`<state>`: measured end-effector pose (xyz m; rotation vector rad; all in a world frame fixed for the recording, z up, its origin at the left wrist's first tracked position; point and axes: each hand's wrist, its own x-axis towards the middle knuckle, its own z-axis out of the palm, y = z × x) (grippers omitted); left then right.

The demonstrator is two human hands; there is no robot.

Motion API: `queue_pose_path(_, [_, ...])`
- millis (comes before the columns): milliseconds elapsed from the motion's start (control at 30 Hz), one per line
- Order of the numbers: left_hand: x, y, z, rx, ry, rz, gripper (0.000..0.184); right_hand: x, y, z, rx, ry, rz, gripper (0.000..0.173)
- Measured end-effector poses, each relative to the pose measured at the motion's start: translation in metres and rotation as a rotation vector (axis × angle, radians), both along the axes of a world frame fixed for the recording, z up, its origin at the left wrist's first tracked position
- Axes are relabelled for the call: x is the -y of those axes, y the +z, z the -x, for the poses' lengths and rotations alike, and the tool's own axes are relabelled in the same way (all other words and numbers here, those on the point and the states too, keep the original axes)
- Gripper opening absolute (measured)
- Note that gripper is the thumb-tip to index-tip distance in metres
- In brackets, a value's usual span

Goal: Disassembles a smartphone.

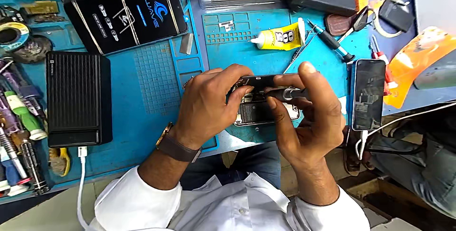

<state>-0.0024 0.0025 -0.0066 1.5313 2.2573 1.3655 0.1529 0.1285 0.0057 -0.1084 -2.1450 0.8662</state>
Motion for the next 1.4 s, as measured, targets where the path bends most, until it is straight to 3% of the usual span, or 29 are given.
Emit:
queue_pose_path(167, [0.000, 0.001, 0.000, 0.014, -0.001, 0.003, 0.022, -0.002, 0.013, 0.005, 0.009, -0.157, -0.076, 0.040])
queue_pose_path(367, [-0.001, 0.002, -0.001, -0.007, 0.017, -0.001, 0.024, -0.017, 0.026, 0.005, 0.086, 0.136, 0.034, 0.043])
queue_pose_path(533, [-0.001, 0.002, -0.002, -0.006, 0.013, -0.001, 0.026, -0.012, 0.020, 0.009, 0.037, -0.072, -0.062, 0.041])
queue_pose_path(700, [0.000, 0.002, -0.001, -0.015, 0.001, -0.012, 0.026, -0.016, 0.026, 0.007, 0.080, 0.159, 0.043, 0.050])
queue_pose_path(867, [0.000, 0.002, -0.001, 0.036, -0.015, -0.050, 0.027, -0.011, 0.018, 0.007, 0.033, -0.085, -0.074, 0.045])
queue_pose_path(1000, [0.000, 0.004, -0.001, 0.112, -0.034, -0.094, 0.025, -0.017, 0.023, 0.004, 0.072, 0.095, 0.059, 0.055])
queue_pose_path(1167, [0.000, 0.003, 0.000, 0.073, -0.084, -0.161, 0.013, -0.013, 0.018, 0.007, 0.036, -0.099, -0.061, 0.047])
queue_pose_path(1233, [0.000, 0.002, 0.001, 0.047, -0.095, -0.177, 0.010, -0.015, 0.021, 0.005, 0.049, 0.003, 0.025, 0.050])
queue_pose_path(1300, [0.000, 0.003, 0.001, 0.020, -0.109, -0.167, 0.015, -0.016, 0.022, 0.005, 0.054, 0.103, 0.079, 0.055])
queue_pose_path(1400, [0.001, 0.002, 0.001, 0.001, -0.120, -0.132, 0.022, -0.013, 0.016, 0.008, 0.018, -0.026, -0.013, 0.051])
